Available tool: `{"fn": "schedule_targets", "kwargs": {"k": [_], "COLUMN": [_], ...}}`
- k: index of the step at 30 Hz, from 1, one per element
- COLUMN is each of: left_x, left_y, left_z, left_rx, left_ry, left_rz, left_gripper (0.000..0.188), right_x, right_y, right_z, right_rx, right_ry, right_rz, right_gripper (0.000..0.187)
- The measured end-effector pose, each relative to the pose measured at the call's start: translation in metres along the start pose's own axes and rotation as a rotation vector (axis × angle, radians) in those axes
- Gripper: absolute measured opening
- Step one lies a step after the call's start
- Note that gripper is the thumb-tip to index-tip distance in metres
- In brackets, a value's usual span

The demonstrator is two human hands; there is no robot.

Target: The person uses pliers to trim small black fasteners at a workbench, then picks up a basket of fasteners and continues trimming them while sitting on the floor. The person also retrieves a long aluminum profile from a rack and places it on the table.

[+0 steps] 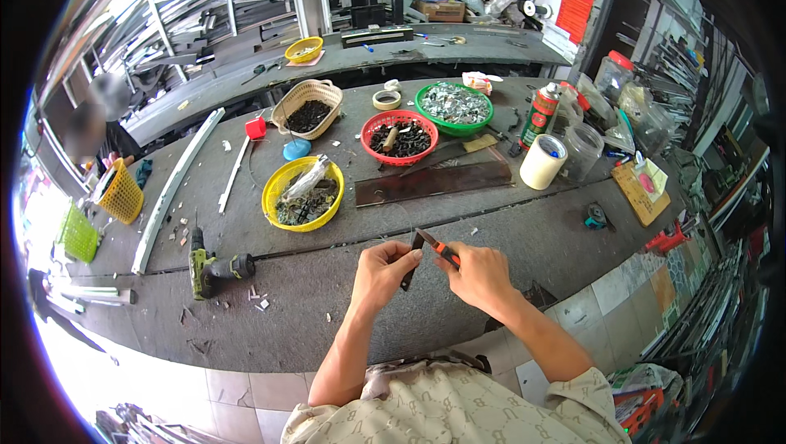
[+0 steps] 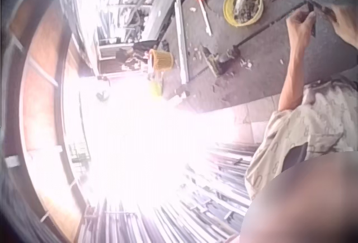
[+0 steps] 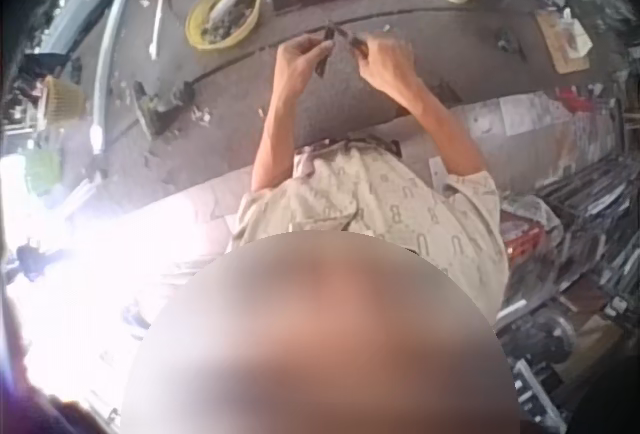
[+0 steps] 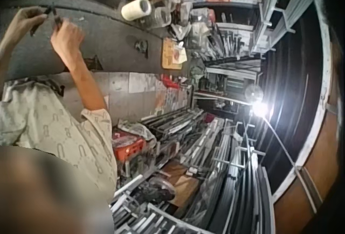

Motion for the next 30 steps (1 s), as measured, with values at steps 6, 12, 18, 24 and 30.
{"fn": "schedule_targets", "kwargs": {"k": [6, 12, 18, 24, 30], "left_x": [0.008, 0.007, 0.009, 0.005, 0.001], "left_y": [0.028, 0.048, 0.053, 0.051, 0.041], "left_z": [0.002, 0.007, 0.008, 0.002, -0.01], "left_rx": [0.089, 0.079, 0.081, 0.138, 0.141], "left_ry": [0.123, 0.197, 0.138, 0.103, 0.079], "left_rz": [0.07, 0.058, 0.081, 0.081, 0.052], "left_gripper": [0.022, 0.024, 0.023, 0.023, 0.025], "right_x": [-0.006, 0.004, 0.012, 0.009, -0.01], "right_y": [0.006, 0.018, 0.019, 0.018, 0.018], "right_z": [0.007, -0.012, -0.016, -0.012, 0.008], "right_rx": [0.085, 0.25, 0.279, 0.23, 0.032], "right_ry": [-0.096, -0.218, -0.273, -0.278, -0.36], "right_rz": [-0.059, -0.047, -0.098, -0.135, -0.304], "right_gripper": [0.028, 0.027, 0.027, 0.028, 0.032]}}
Point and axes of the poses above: each hand's wrist, its own y-axis away from the middle knuckle, its own x-axis out of the back of the hand, z = x × y, the point moved 10 cm from there along -y, towards the middle knuckle, and after that the axes turned 3 degrees about -x, right-handed, at the moved point
